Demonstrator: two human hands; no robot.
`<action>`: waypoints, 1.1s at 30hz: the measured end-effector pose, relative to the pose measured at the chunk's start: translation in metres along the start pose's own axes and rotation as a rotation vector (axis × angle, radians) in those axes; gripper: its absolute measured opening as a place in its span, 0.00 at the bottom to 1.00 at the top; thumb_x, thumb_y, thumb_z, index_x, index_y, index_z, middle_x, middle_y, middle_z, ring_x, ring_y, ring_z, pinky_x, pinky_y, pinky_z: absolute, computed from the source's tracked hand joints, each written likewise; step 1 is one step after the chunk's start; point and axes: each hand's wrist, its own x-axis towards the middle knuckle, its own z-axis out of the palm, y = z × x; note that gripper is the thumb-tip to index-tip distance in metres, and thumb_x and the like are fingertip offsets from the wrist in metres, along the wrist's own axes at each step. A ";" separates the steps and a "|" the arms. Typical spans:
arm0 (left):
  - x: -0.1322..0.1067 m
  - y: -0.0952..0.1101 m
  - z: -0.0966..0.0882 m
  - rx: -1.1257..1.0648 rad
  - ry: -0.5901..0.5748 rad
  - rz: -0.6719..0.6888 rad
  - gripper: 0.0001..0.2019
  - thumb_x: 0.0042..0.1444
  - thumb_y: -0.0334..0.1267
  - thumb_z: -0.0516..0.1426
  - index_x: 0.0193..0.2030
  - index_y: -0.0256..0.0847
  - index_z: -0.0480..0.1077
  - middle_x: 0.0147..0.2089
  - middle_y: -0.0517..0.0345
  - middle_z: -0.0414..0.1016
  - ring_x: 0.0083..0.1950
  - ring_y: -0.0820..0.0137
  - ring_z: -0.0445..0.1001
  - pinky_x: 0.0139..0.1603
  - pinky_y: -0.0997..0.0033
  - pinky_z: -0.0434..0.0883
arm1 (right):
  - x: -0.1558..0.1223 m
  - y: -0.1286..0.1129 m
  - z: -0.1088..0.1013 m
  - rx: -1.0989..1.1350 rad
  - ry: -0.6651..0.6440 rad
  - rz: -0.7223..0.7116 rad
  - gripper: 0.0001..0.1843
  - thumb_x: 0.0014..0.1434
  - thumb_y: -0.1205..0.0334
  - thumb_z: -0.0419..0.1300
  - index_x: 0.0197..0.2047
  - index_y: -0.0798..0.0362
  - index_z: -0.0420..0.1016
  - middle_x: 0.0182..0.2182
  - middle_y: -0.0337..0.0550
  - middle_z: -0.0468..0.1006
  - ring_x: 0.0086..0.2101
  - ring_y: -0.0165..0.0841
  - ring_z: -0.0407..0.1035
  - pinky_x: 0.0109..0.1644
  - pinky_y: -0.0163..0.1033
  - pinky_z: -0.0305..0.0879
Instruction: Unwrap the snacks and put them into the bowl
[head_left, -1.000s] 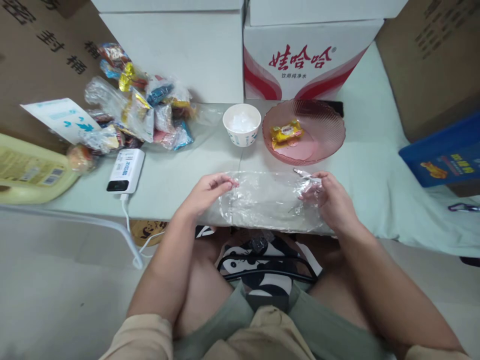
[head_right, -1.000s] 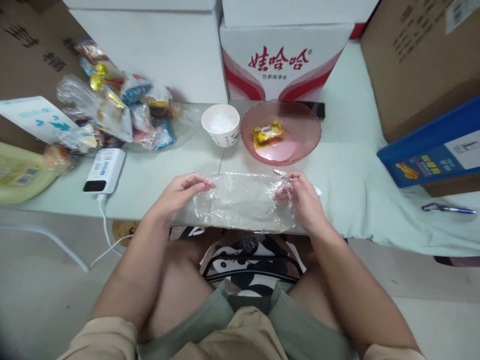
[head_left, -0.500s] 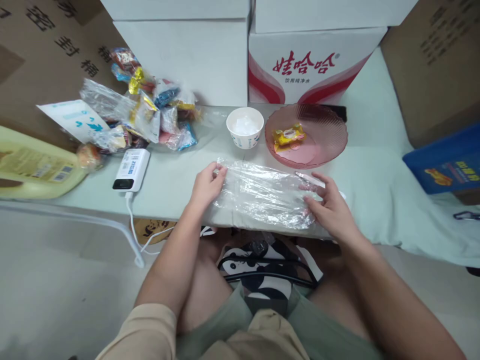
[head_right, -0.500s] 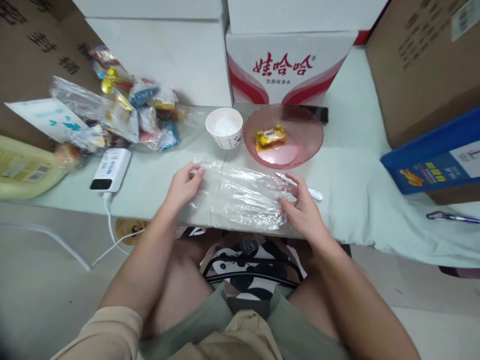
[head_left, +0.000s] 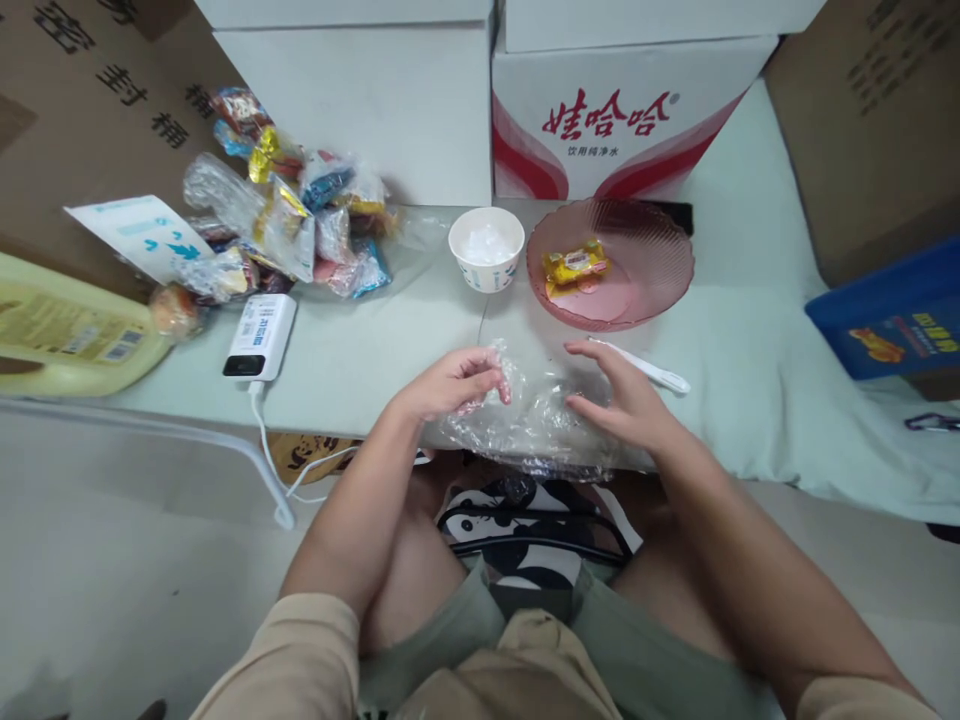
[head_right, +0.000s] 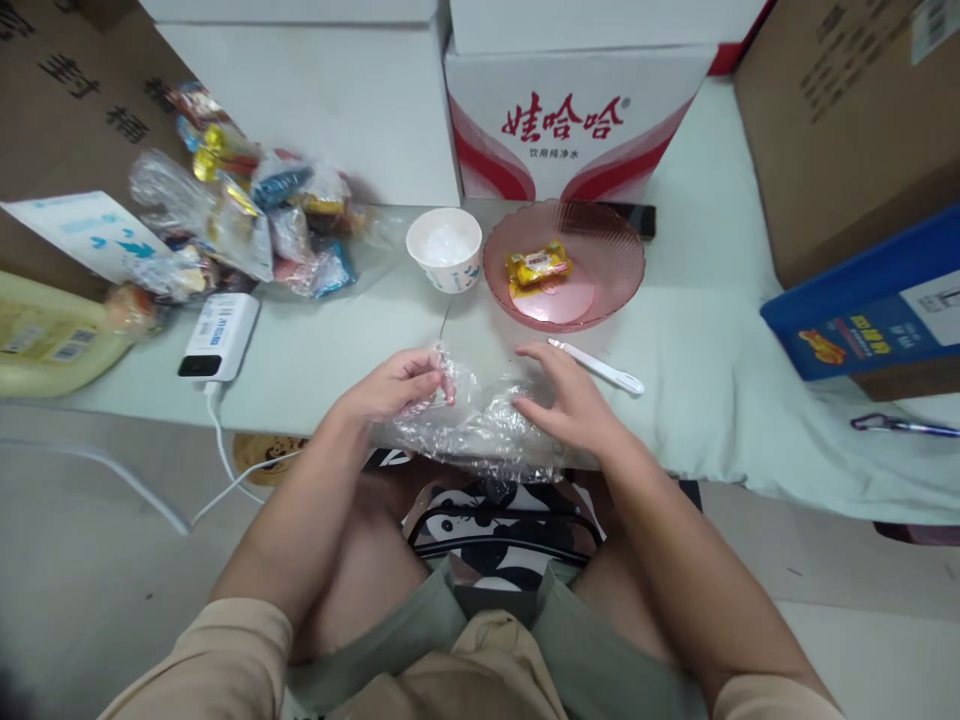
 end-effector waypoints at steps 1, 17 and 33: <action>-0.001 0.002 0.002 -0.055 -0.070 -0.026 0.28 0.46 0.66 0.63 0.30 0.41 0.65 0.31 0.56 0.78 0.16 0.82 0.56 0.15 0.76 0.52 | 0.005 -0.001 0.002 0.081 -0.090 0.000 0.34 0.58 0.49 0.62 0.65 0.47 0.62 0.63 0.52 0.70 0.61 0.48 0.66 0.64 0.59 0.63; 0.005 -0.001 -0.027 0.207 0.255 -0.001 0.18 0.50 0.52 0.66 0.38 0.41 0.69 0.17 0.66 0.67 0.19 0.75 0.66 0.23 0.75 0.60 | 0.021 -0.028 0.036 0.741 -0.491 0.358 0.12 0.56 0.55 0.64 0.30 0.50 0.65 0.24 0.31 0.69 0.21 0.24 0.65 0.24 0.32 0.67; 0.010 -0.010 0.020 -0.321 0.206 -0.145 0.14 0.55 0.43 0.63 0.43 0.38 0.71 0.41 0.49 0.82 0.38 0.66 0.81 0.37 0.69 0.75 | 0.014 -0.012 0.037 0.797 0.024 0.500 0.24 0.50 0.42 0.68 0.38 0.49 0.66 0.34 0.40 0.80 0.27 0.32 0.76 0.27 0.35 0.68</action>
